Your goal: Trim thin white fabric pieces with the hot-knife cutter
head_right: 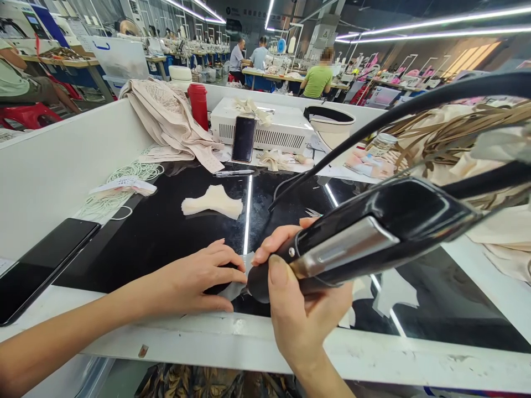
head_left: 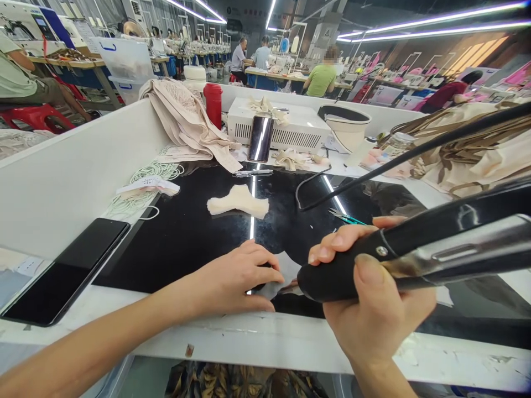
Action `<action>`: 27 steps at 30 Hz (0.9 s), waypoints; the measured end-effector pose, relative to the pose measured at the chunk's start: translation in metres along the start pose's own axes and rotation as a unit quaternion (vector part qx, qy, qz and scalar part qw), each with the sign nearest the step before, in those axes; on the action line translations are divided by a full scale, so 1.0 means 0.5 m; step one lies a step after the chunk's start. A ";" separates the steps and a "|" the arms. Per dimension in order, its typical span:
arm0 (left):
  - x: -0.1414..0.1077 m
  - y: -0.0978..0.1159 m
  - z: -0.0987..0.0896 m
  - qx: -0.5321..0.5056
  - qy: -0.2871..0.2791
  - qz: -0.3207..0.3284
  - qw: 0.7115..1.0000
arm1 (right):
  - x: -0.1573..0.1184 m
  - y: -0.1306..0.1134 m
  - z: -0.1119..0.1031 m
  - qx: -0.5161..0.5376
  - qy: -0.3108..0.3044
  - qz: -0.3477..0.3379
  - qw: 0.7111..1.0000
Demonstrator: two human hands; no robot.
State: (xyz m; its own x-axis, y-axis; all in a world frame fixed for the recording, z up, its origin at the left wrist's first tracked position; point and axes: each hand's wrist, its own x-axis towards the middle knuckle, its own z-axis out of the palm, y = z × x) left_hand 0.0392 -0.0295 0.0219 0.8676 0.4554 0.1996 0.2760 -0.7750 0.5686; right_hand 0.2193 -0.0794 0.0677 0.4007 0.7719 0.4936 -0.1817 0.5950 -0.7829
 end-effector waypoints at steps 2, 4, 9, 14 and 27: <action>0.001 -0.002 0.000 0.001 0.001 0.005 1.000 | 0.001 -0.003 0.003 -0.002 -0.001 0.005 1.000; 0.002 -0.005 -0.001 0.001 -0.001 0.008 1.000 | 0.000 -0.005 0.006 0.012 0.007 0.011 1.000; 0.001 -0.010 0.001 -0.008 -0.002 0.010 1.000 | -0.013 -0.007 0.014 0.046 -0.001 0.030 0.998; 0.002 -0.011 0.000 -0.003 0.001 0.029 1.000 | -0.026 -0.003 0.013 0.035 -0.031 0.044 0.998; 0.003 -0.001 0.005 0.023 0.007 0.034 0.999 | 0.045 -0.019 -0.032 -0.032 0.100 -0.037 0.994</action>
State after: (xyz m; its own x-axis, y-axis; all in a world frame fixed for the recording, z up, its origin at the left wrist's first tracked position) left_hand 0.0415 -0.0295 0.0198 0.8795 0.4069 0.2468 0.2356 -0.8229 0.5170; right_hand 0.2445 -0.0713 0.0800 0.5826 0.6630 0.4701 -0.0906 0.6278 -0.7731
